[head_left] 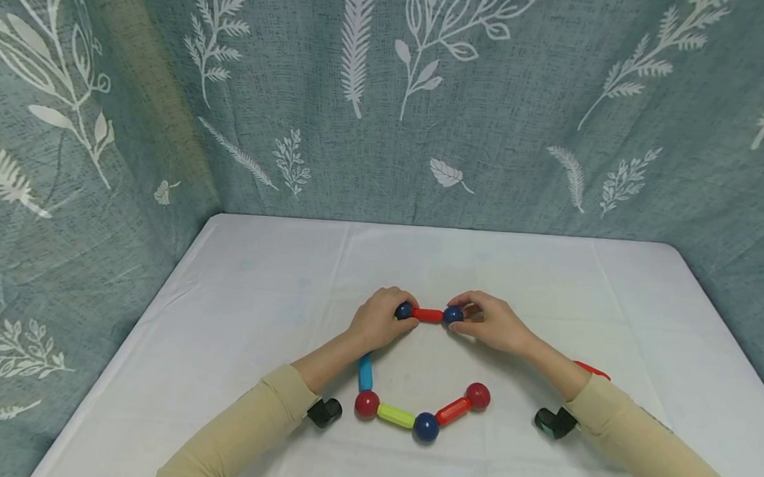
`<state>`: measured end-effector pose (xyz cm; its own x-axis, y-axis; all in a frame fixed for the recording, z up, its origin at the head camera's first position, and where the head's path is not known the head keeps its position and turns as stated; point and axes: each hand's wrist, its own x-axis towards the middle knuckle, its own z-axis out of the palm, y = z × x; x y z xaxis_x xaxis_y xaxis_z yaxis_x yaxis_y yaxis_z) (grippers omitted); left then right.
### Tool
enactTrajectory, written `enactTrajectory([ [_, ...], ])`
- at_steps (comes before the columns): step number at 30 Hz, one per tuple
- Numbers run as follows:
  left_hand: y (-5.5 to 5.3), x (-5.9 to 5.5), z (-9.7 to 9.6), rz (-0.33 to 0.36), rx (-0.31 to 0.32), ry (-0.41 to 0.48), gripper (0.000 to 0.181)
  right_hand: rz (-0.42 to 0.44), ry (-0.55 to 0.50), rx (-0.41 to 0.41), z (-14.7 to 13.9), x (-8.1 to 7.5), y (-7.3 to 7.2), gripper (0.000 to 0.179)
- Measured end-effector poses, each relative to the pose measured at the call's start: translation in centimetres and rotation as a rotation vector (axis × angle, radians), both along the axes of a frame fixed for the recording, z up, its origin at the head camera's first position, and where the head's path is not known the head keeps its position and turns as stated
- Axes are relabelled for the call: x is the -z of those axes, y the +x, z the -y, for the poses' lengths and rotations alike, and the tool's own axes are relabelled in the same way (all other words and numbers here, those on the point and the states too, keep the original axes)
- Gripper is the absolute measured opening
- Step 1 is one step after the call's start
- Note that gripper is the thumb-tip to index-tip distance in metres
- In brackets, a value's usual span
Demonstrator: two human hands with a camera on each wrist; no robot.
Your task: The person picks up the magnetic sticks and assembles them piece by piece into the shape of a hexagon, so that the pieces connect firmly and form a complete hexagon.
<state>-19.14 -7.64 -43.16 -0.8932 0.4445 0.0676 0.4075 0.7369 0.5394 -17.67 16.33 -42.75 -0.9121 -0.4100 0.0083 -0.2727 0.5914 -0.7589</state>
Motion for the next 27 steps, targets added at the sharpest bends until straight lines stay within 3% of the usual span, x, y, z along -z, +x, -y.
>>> enactTrajectory([
  [10, 0.2, 0.0, 0.2, -0.023, 0.010, 0.019, 0.025, 0.027, -0.016, 0.009, 0.0, -0.1, 0.0, 0.036],
  [16, 0.4, -0.1, 0.2, -0.063, 0.033, -0.026, 0.029, 0.019, -0.028, 0.001, 0.0, -0.1, 0.0, 0.037],
  [19, 0.3, -0.5, 0.0, -0.122, 0.086, -0.098, 0.032, 0.022, -0.032, 0.000, 0.0, -0.1, 0.0, 0.038],
  [22, 0.2, -1.5, -0.7, -0.173, 0.184, -0.180, 0.036, 0.022, -0.033, -0.008, -0.1, -0.1, 0.0, 0.038],
  [27, -0.3, -3.3, -2.5, -0.136, 0.357, -0.253, 0.038, 0.033, -0.027, -0.031, -0.5, -0.7, 0.1, 0.041],
])
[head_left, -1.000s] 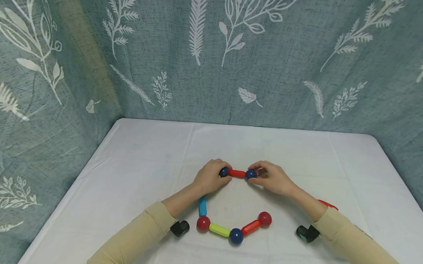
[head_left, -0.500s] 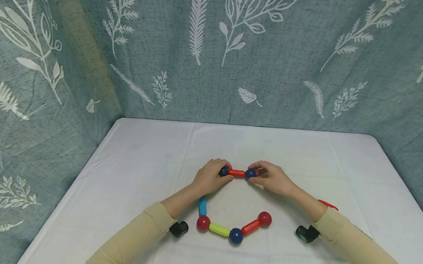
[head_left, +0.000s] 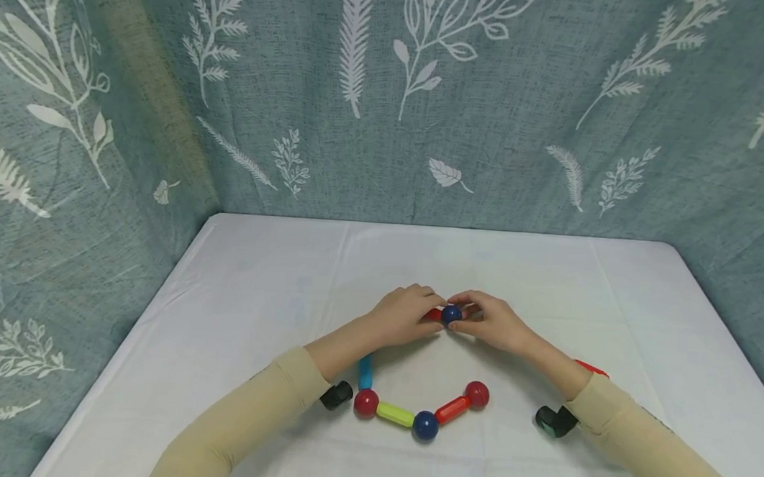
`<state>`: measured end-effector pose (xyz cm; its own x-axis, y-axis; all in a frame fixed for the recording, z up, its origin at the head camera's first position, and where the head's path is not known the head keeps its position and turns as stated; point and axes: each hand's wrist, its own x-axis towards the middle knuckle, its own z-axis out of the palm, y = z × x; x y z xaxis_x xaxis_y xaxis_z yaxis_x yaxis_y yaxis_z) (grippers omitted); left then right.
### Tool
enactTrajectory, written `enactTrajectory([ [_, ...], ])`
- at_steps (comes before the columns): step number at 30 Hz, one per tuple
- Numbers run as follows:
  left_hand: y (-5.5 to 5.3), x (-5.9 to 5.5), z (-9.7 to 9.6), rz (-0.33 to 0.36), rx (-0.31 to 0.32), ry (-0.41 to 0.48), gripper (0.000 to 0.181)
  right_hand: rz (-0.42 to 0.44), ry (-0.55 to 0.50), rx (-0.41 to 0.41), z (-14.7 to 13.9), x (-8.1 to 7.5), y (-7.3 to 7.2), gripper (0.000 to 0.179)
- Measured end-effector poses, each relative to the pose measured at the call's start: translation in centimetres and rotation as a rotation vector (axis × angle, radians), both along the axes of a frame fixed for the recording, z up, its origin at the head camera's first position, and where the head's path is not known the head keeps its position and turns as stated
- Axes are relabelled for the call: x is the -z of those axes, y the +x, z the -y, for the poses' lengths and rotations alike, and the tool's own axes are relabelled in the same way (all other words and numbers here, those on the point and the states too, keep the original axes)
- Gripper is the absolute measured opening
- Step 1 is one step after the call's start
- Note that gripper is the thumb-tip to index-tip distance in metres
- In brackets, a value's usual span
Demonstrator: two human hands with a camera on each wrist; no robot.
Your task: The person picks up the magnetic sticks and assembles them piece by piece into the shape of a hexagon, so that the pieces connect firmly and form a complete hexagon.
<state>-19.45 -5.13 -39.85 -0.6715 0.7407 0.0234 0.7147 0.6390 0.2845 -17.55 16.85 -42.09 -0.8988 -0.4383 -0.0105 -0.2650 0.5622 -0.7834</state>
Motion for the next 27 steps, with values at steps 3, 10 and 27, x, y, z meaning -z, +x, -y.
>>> enactTrajectory([
  [3, -0.4, -0.3, -0.8, 0.077, 0.040, -0.017, 0.038, -0.013, 0.035, -0.006, -1.0, -0.7, 0.3, 0.040],
  [10, -0.8, 0.3, -1.1, 0.187, 0.042, -0.009, 0.039, -0.070, 0.193, 0.004, -6.7, -2.6, 2.5, 0.031],
  [27, -1.0, 1.0, -0.7, 0.271, 0.021, 0.082, 0.043, 0.082, 0.376, 0.098, -10.6, -2.7, 5.3, 0.022],
])
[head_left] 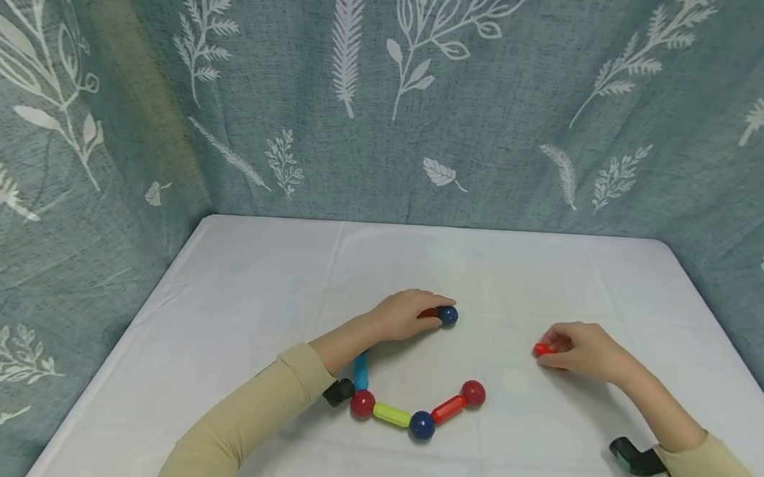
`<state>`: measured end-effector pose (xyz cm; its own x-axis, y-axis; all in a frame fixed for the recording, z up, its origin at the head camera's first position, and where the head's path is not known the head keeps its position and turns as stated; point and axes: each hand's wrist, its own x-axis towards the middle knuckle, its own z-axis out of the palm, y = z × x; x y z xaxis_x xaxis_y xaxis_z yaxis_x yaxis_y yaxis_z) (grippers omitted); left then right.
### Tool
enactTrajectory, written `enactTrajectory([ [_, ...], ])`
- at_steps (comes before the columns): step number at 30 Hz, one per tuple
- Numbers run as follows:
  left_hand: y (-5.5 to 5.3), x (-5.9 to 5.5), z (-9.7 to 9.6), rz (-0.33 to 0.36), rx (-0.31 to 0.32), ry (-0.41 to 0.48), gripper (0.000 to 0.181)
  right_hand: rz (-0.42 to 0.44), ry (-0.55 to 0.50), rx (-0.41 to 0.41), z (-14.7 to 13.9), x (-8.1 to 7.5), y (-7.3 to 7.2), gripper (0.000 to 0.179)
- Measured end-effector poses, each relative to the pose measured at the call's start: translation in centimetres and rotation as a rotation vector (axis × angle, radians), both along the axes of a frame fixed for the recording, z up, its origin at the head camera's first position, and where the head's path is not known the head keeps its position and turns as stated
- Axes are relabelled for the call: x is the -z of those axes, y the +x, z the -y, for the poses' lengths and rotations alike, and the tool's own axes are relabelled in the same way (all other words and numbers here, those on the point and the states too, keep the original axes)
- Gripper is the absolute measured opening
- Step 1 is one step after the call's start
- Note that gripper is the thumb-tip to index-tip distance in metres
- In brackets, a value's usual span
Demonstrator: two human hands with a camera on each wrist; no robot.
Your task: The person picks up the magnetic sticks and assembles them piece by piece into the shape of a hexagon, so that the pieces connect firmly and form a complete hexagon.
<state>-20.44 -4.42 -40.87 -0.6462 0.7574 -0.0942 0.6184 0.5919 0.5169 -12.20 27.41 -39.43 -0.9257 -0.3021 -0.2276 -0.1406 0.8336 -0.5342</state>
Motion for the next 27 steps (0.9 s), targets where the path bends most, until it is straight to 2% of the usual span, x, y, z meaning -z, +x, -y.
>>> enactTrajectory([
  [4, 0.0, 0.1, 0.1, 0.011, 0.000, 0.025, 0.043, -0.036, -0.063, 0.003, 3.3, 0.8, -1.4, 0.026],
  [10, 0.1, 0.3, 0.2, 0.005, -0.009, 0.031, 0.042, -0.039, -0.147, 0.010, 7.6, 1.6, -3.4, 0.027],
  [17, 0.2, 0.6, 0.4, -0.007, 0.003, 0.042, 0.041, -0.055, -0.168, -0.017, 9.6, 1.9, -4.1, 0.022],
  [20, 0.4, 0.5, 0.4, -0.055, 0.010, 0.020, 0.043, -0.059, -0.172, -0.020, 9.8, 2.0, -4.1, 0.022],
  [22, 1.0, 0.2, 0.3, -0.120, 0.010, 0.007, 0.046, -0.077, -0.180, -0.038, 9.9, 2.1, -4.2, 0.023],
  [25, 2.7, -0.8, -0.2, -0.200, -0.011, 0.006, 0.047, -0.119, -0.198, -0.091, 10.0, 2.2, -4.5, 0.031],
  [27, 4.3, -1.8, -0.8, -0.183, -0.023, -0.001, 0.045, -0.149, -0.213, -0.135, 10.2, 2.2, -4.7, 0.038],
])
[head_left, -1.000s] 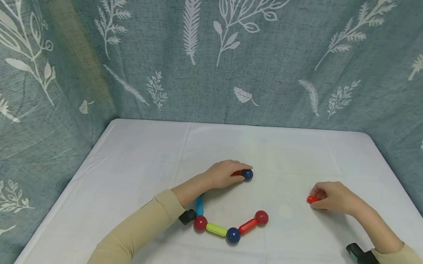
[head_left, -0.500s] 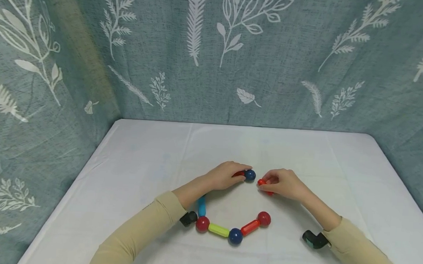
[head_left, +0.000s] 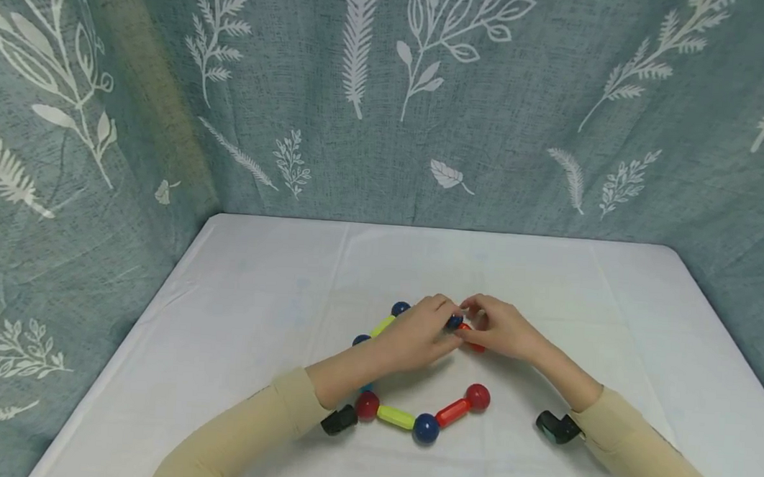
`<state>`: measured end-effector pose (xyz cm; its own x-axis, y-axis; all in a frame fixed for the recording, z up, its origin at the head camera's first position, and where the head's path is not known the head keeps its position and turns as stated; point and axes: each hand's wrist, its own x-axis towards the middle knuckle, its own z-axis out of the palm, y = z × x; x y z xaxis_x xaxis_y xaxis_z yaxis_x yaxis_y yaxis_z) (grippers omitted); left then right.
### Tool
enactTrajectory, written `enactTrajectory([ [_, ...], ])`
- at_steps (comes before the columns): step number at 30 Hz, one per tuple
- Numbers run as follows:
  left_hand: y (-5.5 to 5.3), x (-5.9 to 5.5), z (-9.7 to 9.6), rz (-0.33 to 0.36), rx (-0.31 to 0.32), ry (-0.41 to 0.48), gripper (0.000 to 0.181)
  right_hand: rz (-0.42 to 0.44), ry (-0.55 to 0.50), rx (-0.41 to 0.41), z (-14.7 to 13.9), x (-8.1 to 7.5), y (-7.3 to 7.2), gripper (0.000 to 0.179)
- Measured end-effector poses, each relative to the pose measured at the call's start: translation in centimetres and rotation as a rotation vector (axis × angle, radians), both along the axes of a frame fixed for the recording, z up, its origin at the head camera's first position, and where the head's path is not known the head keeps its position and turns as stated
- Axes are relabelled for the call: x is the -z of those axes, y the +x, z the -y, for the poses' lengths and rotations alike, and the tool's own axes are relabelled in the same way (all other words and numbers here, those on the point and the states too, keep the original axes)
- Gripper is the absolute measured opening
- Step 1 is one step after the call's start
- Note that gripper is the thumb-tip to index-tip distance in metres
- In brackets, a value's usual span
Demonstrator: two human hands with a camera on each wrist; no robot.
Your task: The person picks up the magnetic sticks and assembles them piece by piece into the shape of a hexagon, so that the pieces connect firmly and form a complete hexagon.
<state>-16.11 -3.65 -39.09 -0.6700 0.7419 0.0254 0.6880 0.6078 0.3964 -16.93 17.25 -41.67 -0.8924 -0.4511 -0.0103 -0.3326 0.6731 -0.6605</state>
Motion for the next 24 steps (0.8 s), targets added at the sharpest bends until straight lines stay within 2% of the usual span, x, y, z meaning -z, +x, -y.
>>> enactTrajectory([
  [3, 2.7, -0.9, -0.9, 0.095, 0.028, -0.068, 0.048, -0.034, -0.012, -0.064, 0.5, 0.0, -0.3, 0.045],
  [6, 5.1, -0.7, -1.5, 0.142, 0.098, -0.192, 0.064, -0.058, -0.005, -0.103, 1.1, -0.1, -0.5, 0.042],
  [8, 6.2, -0.2, -1.7, 0.099, 0.146, -0.265, 0.068, -0.061, 0.015, -0.088, 1.2, 0.0, -0.5, 0.038],
  [10, 6.8, 0.4, -1.8, 0.027, 0.199, -0.303, 0.065, -0.060, 0.034, -0.042, 1.1, 0.0, -0.4, 0.034],
  [14, 6.7, 1.1, -1.2, -0.099, 0.307, -0.303, 0.054, -0.002, 0.075, 0.102, 0.0, -0.1, -0.1, 0.034],
  [16, 6.2, 1.1, -0.4, -0.104, 0.347, -0.291, 0.050, 0.018, 0.102, 0.158, -0.8, -0.3, 0.1, 0.037],
  [18, 5.5, 1.1, 0.7, -0.078, 0.359, -0.282, 0.048, 0.007, 0.119, 0.167, -1.7, -0.4, 0.5, 0.042],
  [20, 4.9, 1.0, 1.8, -0.021, 0.340, -0.257, 0.048, -0.056, 0.120, 0.093, -2.5, -0.5, 0.8, 0.043],
  [24, 4.3, 1.3, 3.2, 0.078, 0.243, -0.144, 0.049, -0.240, 0.105, -0.200, -4.0, -0.3, 1.5, 0.038],
])
